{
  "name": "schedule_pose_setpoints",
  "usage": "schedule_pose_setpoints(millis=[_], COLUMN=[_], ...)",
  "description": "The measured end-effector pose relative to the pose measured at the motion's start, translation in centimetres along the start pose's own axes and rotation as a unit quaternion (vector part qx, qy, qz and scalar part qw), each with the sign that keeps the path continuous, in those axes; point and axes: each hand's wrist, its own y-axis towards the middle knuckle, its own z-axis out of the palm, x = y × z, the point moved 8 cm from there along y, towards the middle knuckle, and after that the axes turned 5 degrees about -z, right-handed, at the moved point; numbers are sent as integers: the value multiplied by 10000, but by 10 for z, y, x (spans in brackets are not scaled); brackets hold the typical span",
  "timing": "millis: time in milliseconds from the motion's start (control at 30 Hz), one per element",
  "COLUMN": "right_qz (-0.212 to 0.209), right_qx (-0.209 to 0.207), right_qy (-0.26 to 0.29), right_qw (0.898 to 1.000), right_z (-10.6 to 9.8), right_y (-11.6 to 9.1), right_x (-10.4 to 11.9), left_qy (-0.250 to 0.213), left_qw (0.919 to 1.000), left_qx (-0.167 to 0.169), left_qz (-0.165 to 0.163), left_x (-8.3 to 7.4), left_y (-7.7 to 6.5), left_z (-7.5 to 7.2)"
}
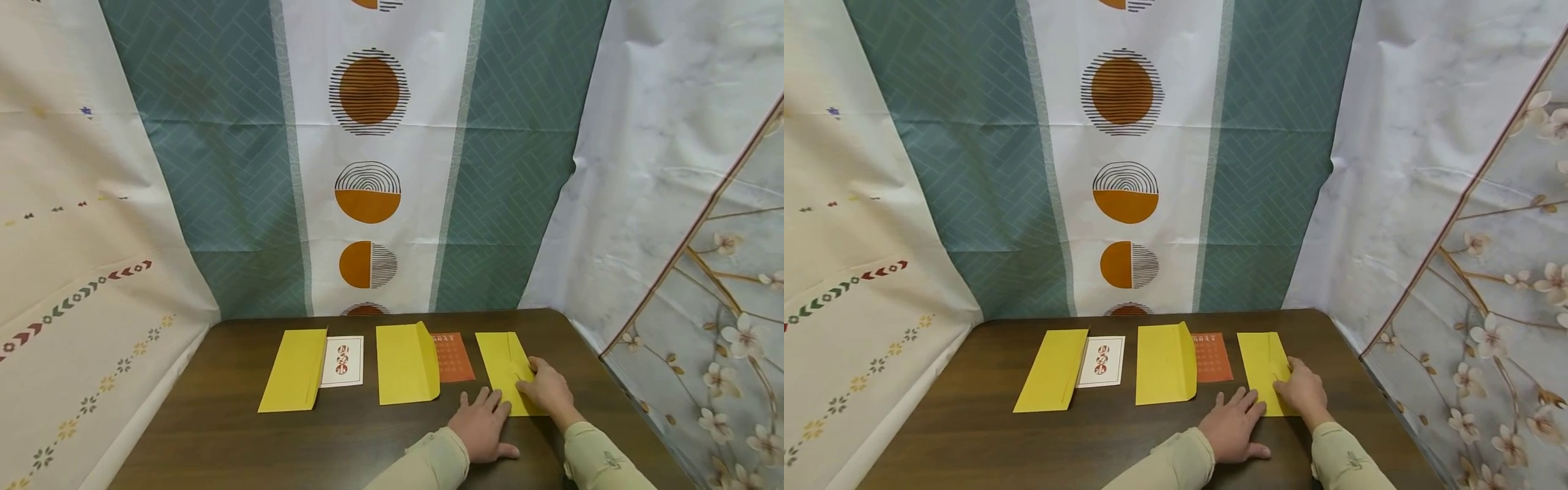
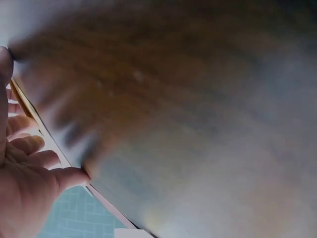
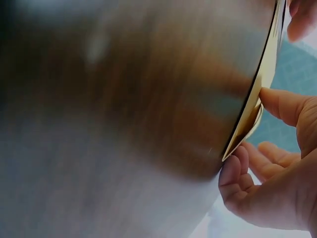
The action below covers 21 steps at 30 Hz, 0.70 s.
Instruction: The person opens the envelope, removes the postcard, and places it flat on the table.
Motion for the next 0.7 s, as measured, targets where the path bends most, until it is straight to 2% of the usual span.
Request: schedule_pose_setpoints(millis=[200, 400, 567, 700], right_qz=[-263, -463, -523, -555], right_qx=[-93, -220, -280, -215], right_qy=[-239, -387, -452, -283], right_qw=[9993, 9979, 9972, 9978], right_z=[6, 8, 4, -3], right_y=[-3, -2, -5, -6], right_x=[19, 26, 31, 31], left_qy=[182, 218, 222, 154], left_qw=[9998, 9997, 9995, 9994], left_qx=[46, 122, 210, 289], left_qz=[5, -52, -105, -149], left_x=[0, 2, 4, 5], left_y=[0, -4, -7, -9], left_z=[-2, -3, -7, -8])
